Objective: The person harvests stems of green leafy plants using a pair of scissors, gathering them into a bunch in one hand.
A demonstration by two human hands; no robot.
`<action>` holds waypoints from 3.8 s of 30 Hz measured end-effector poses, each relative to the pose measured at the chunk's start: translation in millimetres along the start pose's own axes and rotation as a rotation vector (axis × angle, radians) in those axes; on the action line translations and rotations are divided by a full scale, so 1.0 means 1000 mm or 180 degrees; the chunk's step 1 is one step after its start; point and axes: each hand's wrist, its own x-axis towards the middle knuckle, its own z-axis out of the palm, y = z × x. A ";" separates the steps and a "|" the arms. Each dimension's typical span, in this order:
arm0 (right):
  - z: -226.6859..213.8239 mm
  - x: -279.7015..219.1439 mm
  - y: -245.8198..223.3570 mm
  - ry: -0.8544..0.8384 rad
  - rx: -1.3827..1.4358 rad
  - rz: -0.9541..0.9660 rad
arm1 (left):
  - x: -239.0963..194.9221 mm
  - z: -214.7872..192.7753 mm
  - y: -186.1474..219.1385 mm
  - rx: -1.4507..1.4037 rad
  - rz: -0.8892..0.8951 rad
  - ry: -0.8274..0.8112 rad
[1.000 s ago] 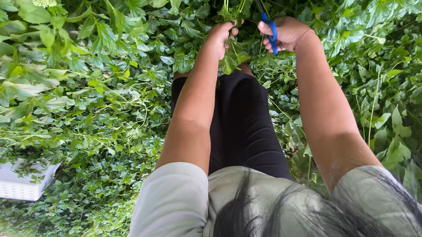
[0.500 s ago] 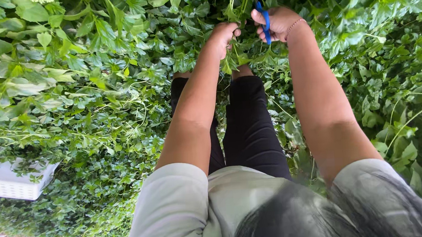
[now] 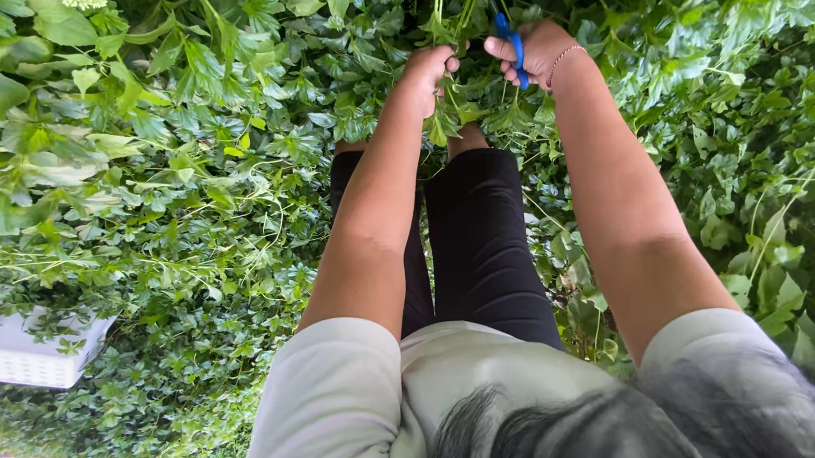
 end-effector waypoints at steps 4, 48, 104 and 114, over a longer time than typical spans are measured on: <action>0.011 -0.012 0.027 -0.0207 0.0394 -0.0206 | -0.018 -0.013 -0.007 -0.0125 0.0114 -0.0055; 0.063 -0.009 0.054 -0.0732 0.0604 0.0298 | -0.022 -0.059 -0.062 -0.0750 0.0157 -0.0606; -0.011 0.022 0.013 0.2628 -0.2221 -0.2151 | -0.078 -0.065 -0.076 0.0456 0.0501 -0.0159; 0.042 0.051 0.066 0.1374 0.0771 -0.0520 | -0.023 -0.020 -0.072 0.0046 0.0830 -0.0478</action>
